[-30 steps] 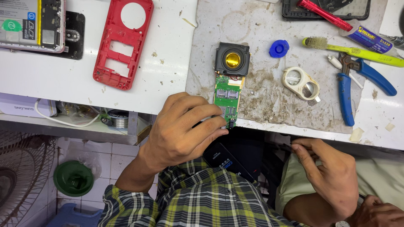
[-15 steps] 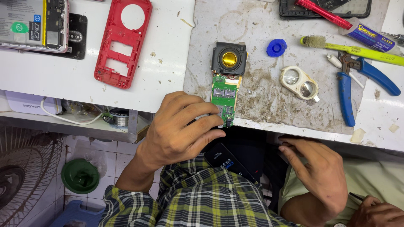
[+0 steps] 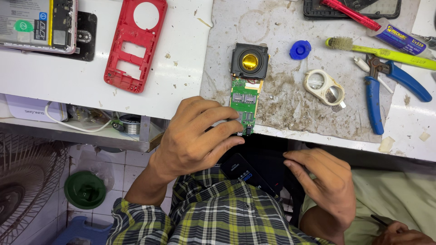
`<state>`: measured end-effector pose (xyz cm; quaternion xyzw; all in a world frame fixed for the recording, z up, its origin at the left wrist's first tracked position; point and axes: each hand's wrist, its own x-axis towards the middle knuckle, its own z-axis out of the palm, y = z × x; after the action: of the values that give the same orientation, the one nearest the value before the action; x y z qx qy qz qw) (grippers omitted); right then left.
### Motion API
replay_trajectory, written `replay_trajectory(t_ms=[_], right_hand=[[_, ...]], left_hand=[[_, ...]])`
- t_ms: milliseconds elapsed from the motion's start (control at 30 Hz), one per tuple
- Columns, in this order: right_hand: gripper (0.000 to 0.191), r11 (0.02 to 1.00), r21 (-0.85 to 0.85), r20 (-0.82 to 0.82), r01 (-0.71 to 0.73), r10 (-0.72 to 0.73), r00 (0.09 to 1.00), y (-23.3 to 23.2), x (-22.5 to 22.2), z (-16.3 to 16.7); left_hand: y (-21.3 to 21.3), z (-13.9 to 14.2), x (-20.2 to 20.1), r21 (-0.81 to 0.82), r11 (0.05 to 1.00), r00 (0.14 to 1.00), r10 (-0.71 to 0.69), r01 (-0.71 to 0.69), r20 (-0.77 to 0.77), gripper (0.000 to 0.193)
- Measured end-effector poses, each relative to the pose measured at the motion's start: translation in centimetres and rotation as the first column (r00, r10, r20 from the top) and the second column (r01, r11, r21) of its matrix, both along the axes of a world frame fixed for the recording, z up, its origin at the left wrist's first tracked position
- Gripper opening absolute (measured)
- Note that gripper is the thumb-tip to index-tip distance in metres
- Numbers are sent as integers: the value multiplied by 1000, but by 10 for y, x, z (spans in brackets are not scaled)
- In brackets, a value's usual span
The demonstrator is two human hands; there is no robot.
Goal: The person handles a disassembled mobile phone and its circuit board, then uses a hot air gun to apply heat to the board and a syringe to apply flux. The person also briefly handles a black diagnostic device before returning to the circuit board work.
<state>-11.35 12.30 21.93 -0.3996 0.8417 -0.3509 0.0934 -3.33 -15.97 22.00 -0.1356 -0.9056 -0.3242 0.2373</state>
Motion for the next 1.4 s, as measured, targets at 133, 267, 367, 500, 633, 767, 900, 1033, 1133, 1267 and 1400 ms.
replay_trajectory(t_ms=[133, 267, 367, 500, 633, 767, 900, 1033, 1133, 1267, 1400], right_hand=[[20, 990, -142, -77, -15, 5, 997, -2, 5, 1], [18, 939, -320, -94, 127, -165, 982, 11, 12, -10], [16, 798, -526, -57, 295, -380, 923, 35, 2, -19], [20, 396, -760, 233, 515, -573, 785, 81, -36, -12], [38, 509, -664, 263, 547, -526, 809, 92, -59, 6], [54, 625, -626, 396, 466, -259, 881, 71, -86, 16], [52, 601, -657, 361, 454, -278, 890, 64, -128, 16], [39, 596, -503, 303, 625, -556, 774, 72, -141, 17], [40, 605, -444, 204, 662, -651, 731, 71, -138, 17], [44, 631, -612, 13, 477, -595, 803, 66, -144, 12], [43, 546, -747, -125, 380, -677, 726, 88, -148, 6]], left_hand=[[0, 0, 0, 3, 1000, 1000, -3, 3, -5, 27], [-2, 1, 1, 13, 1000, 1000, -11, 11, -6, 26], [-1, 4, 2, 15, 1000, 1000, -13, 12, 23, 27], [10, 9, -2, 11, 999, 998, 43, -43, 42, 30], [14, 12, -4, -38, 998, 998, 56, -56, 19, 35], [14, 11, -1, -53, 997, 998, 62, -61, 7, 38], [12, 10, 0, -54, 997, 998, 56, -55, 11, 38], [12, 10, -1, -43, 998, 999, 51, -51, 4, 38], [11, 9, -1, -37, 998, 999, 51, -51, -2, 38], [10, 7, -1, -42, 998, 999, 47, -48, -8, 38], [11, 8, 0, -37, 998, 999, 52, -52, -3, 38]])
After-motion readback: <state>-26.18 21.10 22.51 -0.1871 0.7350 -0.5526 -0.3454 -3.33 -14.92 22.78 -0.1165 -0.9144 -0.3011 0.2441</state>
